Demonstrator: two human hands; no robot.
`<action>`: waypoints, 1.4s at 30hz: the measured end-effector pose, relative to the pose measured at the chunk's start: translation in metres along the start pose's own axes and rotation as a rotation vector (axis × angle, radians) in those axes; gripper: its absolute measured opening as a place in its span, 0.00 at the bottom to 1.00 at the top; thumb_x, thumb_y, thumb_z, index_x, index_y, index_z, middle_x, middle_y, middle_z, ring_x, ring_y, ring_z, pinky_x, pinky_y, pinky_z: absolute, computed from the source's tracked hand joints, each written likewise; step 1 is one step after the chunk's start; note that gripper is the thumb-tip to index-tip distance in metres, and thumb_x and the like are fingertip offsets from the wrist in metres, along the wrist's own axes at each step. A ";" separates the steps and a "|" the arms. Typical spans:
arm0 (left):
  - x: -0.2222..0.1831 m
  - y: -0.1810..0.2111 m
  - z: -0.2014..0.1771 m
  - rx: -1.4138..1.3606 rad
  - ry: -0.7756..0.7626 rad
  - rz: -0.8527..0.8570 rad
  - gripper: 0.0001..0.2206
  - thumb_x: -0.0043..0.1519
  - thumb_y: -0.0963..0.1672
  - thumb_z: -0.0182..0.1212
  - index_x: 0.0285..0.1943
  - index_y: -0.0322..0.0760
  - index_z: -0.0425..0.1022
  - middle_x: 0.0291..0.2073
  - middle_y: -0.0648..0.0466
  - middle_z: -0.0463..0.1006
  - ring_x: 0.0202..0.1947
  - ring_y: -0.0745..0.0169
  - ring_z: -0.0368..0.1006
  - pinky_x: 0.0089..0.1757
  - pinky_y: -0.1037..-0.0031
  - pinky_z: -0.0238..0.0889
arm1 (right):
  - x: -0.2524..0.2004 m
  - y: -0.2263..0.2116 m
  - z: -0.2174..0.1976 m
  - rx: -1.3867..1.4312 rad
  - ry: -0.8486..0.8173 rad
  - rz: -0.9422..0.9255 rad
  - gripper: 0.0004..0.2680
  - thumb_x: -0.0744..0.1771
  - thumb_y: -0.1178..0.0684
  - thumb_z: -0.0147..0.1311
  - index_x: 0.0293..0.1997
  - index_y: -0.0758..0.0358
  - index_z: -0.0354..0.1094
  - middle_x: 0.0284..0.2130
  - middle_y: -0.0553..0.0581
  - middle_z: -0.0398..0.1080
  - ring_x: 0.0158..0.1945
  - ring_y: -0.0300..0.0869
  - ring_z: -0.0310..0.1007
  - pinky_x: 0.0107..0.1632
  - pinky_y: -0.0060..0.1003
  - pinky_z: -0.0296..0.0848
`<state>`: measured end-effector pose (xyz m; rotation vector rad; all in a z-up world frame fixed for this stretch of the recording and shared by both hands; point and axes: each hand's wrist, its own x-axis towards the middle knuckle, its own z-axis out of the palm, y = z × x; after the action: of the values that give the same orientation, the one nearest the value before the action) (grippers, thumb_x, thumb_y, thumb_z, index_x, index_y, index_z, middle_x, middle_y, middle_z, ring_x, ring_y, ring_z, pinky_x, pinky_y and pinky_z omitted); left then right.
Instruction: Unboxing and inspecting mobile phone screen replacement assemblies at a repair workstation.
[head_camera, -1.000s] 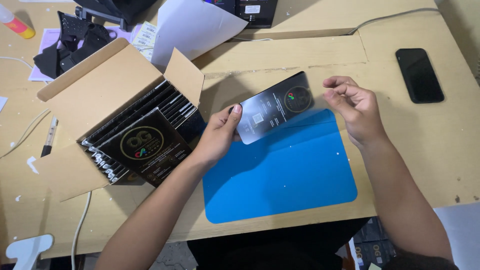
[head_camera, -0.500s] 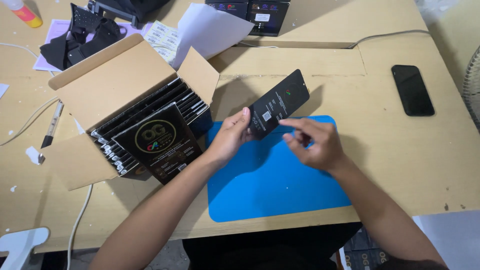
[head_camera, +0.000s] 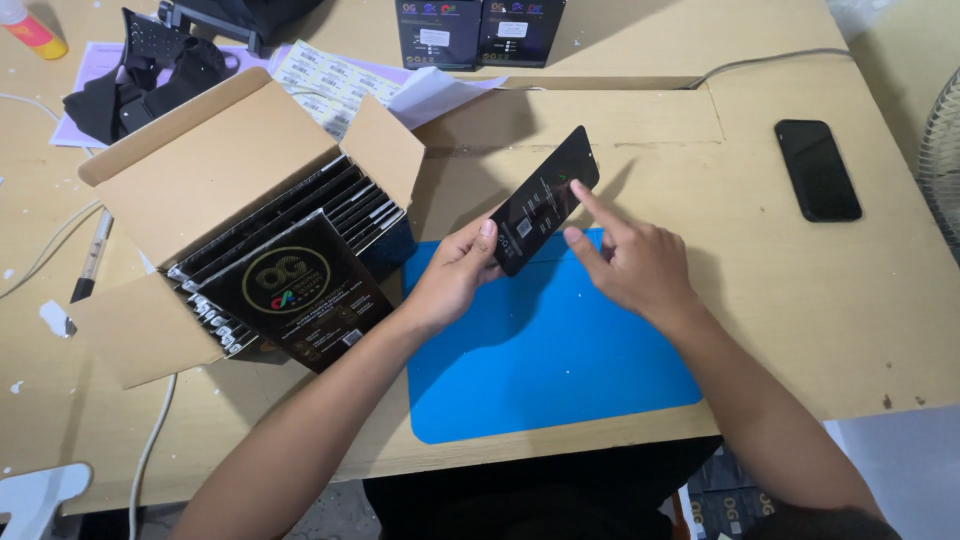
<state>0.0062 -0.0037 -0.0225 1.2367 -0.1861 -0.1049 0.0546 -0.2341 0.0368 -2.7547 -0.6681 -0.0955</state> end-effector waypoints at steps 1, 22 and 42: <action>0.001 0.001 0.000 -0.002 0.003 0.003 0.24 0.75 0.50 0.40 0.77 0.37 0.61 0.62 0.35 0.74 0.60 0.37 0.72 0.56 0.44 0.68 | 0.003 0.007 -0.002 0.005 -0.029 0.098 0.22 0.70 0.32 0.40 0.74 0.36 0.59 0.18 0.57 0.72 0.30 0.63 0.76 0.41 0.56 0.72; 0.002 -0.004 -0.004 0.208 0.132 0.040 0.18 0.73 0.46 0.48 0.66 0.30 0.72 0.37 0.39 0.83 0.39 0.54 0.79 0.42 0.51 0.79 | 0.005 0.037 0.008 0.447 0.543 -0.132 0.02 0.64 0.60 0.69 0.35 0.63 0.80 0.23 0.54 0.69 0.21 0.38 0.69 0.24 0.28 0.67; 0.004 -0.003 -0.001 0.129 0.116 0.033 0.17 0.73 0.45 0.48 0.66 0.32 0.73 0.37 0.41 0.83 0.39 0.57 0.79 0.43 0.52 0.79 | 0.020 0.076 0.012 1.393 0.237 0.381 0.04 0.66 0.56 0.58 0.35 0.65 0.69 0.16 0.48 0.54 0.18 0.32 0.57 0.22 0.29 0.65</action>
<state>0.0107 -0.0046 -0.0253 1.3636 -0.1139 0.0079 0.1075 -0.2861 0.0069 -1.4280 -0.0238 0.1002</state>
